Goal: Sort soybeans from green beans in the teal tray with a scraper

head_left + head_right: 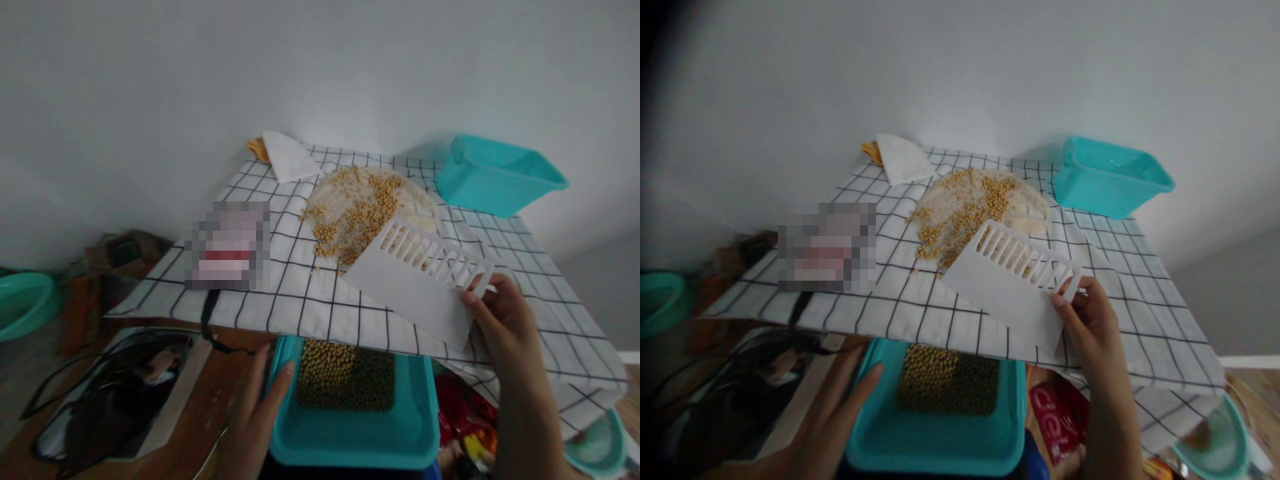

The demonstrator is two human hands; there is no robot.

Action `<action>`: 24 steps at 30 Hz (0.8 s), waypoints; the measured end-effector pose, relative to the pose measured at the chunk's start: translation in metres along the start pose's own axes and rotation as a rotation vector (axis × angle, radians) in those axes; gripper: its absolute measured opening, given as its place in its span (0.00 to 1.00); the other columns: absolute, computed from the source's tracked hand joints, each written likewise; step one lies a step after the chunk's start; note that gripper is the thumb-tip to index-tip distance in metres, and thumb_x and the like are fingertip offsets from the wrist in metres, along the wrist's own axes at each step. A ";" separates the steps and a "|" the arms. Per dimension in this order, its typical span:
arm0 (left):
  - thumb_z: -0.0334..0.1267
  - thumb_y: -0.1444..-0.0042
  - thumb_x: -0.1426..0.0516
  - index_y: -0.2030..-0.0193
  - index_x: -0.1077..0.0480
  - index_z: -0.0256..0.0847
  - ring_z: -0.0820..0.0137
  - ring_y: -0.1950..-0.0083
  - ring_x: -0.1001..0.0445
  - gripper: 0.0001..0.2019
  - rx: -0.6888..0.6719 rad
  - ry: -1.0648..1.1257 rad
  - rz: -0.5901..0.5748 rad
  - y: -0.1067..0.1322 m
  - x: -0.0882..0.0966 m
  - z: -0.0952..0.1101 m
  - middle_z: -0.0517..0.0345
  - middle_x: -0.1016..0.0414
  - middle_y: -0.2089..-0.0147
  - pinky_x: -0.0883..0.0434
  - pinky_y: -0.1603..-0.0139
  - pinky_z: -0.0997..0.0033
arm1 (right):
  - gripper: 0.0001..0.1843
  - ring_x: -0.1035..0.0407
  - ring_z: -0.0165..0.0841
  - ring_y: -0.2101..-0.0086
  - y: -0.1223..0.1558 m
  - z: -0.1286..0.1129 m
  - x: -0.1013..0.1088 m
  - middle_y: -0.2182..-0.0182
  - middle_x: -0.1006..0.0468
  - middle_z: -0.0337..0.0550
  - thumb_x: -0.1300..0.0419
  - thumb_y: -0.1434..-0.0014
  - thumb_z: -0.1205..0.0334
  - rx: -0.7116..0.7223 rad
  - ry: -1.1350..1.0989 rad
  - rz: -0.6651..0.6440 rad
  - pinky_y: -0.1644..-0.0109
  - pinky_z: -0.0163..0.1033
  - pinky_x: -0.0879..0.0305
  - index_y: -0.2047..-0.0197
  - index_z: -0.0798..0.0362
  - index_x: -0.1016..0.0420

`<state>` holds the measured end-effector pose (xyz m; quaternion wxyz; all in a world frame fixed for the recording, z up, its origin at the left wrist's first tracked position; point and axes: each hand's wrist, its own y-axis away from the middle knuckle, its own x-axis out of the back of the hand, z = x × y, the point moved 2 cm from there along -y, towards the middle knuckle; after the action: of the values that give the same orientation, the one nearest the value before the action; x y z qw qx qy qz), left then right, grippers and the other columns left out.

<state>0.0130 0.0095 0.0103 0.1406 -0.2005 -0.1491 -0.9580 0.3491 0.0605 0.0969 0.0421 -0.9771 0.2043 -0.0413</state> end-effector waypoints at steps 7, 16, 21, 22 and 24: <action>0.55 0.44 0.39 0.43 0.27 0.53 0.51 0.30 0.32 0.23 -0.040 0.001 -0.031 -0.007 0.005 -0.019 0.54 0.26 0.33 0.41 0.27 0.51 | 0.16 0.33 0.27 0.79 -0.003 0.001 -0.001 0.76 0.24 0.33 0.27 0.47 0.55 0.011 0.035 0.071 0.77 0.28 0.38 0.60 0.47 0.28; 0.53 0.41 0.42 0.39 0.28 0.49 0.54 0.30 0.33 0.24 0.027 0.094 -0.070 -0.006 0.003 -0.006 0.54 0.25 0.34 0.35 0.30 0.55 | 0.16 0.39 0.26 0.81 0.003 0.000 0.006 0.77 0.28 0.31 0.26 0.49 0.54 -0.011 0.025 0.113 0.78 0.29 0.38 0.62 0.46 0.26; 0.50 0.39 0.44 0.40 0.27 0.52 0.54 0.32 0.30 0.22 -0.085 0.046 -0.011 -0.001 0.003 -0.008 0.55 0.24 0.35 0.32 0.32 0.57 | 0.17 0.35 0.28 0.79 0.006 -0.005 0.005 0.74 0.23 0.34 0.26 0.50 0.52 -0.037 0.043 0.064 0.77 0.31 0.34 0.61 0.44 0.25; 0.50 0.39 0.44 0.40 0.27 0.53 0.54 0.32 0.30 0.21 -0.111 0.047 -0.013 0.000 0.004 -0.008 0.55 0.24 0.35 0.32 0.33 0.57 | 0.17 0.33 0.29 0.78 0.007 -0.006 0.003 0.73 0.22 0.34 0.26 0.50 0.52 -0.030 0.054 0.065 0.74 0.32 0.31 0.61 0.45 0.25; 0.51 0.40 0.43 0.41 0.26 0.53 0.54 0.32 0.30 0.21 -0.137 0.052 -0.015 0.000 0.004 -0.010 0.56 0.23 0.36 0.32 0.33 0.57 | 0.17 0.30 0.29 0.75 0.007 -0.008 0.000 0.72 0.22 0.35 0.26 0.50 0.52 -0.015 0.091 0.073 0.71 0.32 0.29 0.61 0.45 0.25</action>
<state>0.0058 0.0052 0.0037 0.1234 -0.1836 -0.0812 -0.9718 0.3455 0.0532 0.1037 0.0270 -0.9664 0.2420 -0.0824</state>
